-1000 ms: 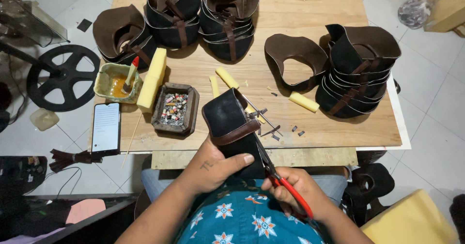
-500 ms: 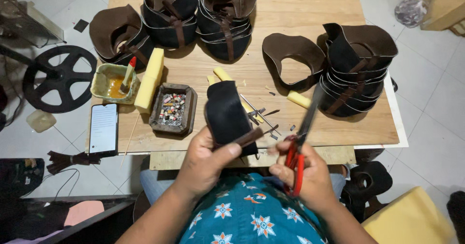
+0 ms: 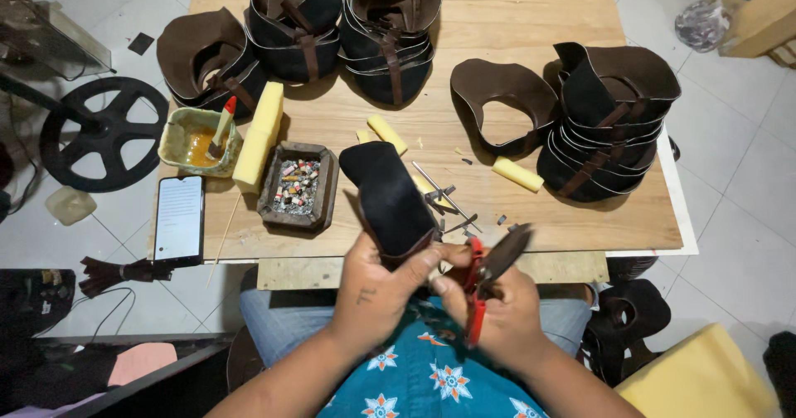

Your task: The person sits at a workbench and uses red-handled shears to trim excess material from the edges of dark leather shoe uppers, one at a time. They rotate each upper while cutting, drop trimmed scraps onto the table, and place finished uppers onto stacks of completed pieces.

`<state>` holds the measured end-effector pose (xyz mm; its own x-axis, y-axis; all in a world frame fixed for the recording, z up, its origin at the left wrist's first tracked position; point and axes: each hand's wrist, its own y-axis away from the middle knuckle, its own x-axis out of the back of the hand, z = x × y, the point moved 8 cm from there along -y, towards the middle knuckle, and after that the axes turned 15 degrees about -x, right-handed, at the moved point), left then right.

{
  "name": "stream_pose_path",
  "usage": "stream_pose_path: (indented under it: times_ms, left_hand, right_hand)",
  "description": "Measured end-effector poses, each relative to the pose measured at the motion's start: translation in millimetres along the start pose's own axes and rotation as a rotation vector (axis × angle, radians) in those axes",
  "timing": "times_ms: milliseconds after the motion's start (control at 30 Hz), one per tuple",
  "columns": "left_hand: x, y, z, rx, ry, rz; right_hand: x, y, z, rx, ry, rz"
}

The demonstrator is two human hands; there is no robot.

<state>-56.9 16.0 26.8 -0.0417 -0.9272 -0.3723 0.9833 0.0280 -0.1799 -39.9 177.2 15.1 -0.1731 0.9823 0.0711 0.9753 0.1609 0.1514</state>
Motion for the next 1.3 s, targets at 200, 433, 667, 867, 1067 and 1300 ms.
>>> stream_pose_path:
  times_ms: [200,433,667,867,1067,1300]
  left_hand:
    - [19.1,-8.7,8.4,0.007,0.156,0.161]
    - [21.2,-17.4,12.9,-0.016,0.428,0.143]
    - [18.5,-12.4,-5.2,-0.026,0.443,0.185]
    - [14.7,-10.3,-12.2,0.004,0.526,0.213]
    - [15.3,-11.1,-14.2,0.041,0.560,0.206]
    - [12.9,-6.4,-18.4,0.044,0.447,0.156]
  right_hand:
    - [7.5,-6.2,0.5,-0.181,-0.189,-0.298]
    - [-6.2,-1.5,29.8,-0.390,0.184,-0.509]
    - [-8.1,3.4,51.8,-0.586,0.010,-0.534]
    - [-6.7,7.2,57.6,-0.544,-0.069,-0.479]
    - [-5.0,9.3,66.4,-0.580,-0.116,-0.480]
    - [-4.1,3.5,66.3,-0.506,0.028,-0.420]
